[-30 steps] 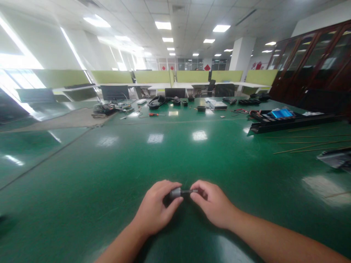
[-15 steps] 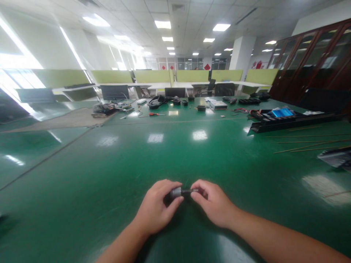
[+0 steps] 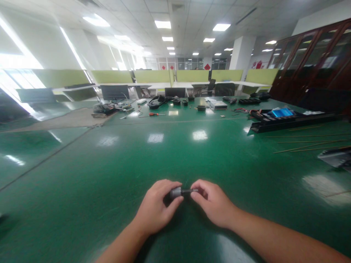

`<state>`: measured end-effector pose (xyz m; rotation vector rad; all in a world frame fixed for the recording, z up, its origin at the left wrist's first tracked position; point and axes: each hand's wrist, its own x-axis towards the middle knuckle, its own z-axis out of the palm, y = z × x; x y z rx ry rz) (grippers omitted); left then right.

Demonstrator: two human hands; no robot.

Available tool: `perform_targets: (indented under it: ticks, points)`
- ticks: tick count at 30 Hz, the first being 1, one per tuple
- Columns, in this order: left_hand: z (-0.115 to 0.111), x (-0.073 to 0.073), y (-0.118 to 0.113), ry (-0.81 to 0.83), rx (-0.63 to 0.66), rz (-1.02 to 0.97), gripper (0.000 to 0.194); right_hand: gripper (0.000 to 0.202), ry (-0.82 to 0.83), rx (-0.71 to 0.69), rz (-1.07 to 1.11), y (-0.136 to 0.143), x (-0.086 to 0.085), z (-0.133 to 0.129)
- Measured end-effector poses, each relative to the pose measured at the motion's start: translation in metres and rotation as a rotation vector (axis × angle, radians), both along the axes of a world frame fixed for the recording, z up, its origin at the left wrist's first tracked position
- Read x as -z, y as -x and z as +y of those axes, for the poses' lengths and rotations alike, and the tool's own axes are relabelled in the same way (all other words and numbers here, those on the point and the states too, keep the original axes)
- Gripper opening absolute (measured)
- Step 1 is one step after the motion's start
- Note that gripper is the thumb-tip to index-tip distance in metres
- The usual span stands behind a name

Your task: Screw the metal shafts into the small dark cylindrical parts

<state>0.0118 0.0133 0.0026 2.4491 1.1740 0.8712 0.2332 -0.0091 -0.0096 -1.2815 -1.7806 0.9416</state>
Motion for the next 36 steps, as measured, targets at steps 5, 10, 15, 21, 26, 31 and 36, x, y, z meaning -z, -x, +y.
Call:
perform_targets:
  ticks: [5, 10, 15, 21, 26, 31, 36]
  points:
    - [-0.0004, -0.0007, -0.0007, 0.01, -0.001, 0.004, 0.025, 0.01, 0.007, 0.002, 0.011, 0.0006, 0.0001, 0.0002]
    - [-0.0004, -0.0027, -0.0018, -0.008, -0.001, -0.003, 0.025, 0.009, 0.003, 0.011, 0.006, 0.0009, -0.0003, 0.0005]
    - [-0.0005, -0.0025, -0.0026, -0.036, -0.003, 0.0, 0.025, 0.009, -0.003, 0.014, 0.002, 0.0009, -0.0008, 0.0007]
    - [0.0008, -0.0007, -0.0011, -0.066, -0.015, -0.007, 0.025, 0.008, -0.016, 0.031, 0.003, -0.0002, -0.0011, 0.001]
    - [0.0004, -0.0001, 0.0002, -0.053, -0.019, -0.004, 0.025, 0.008, -0.015, 0.029, 0.015, -0.0005, -0.0019, 0.0009]
    - [0.0008, -0.0006, -0.0004, -0.044, -0.024, 0.0, 0.026, 0.007, -0.014, 0.048, 0.02, 0.0, -0.0009, 0.0009]
    - [0.0018, 0.0003, 0.0003, -0.053, -0.027, -0.008, 0.026, 0.008, -0.004, 0.042, 0.031, -0.0008, 0.0006, 0.0021]
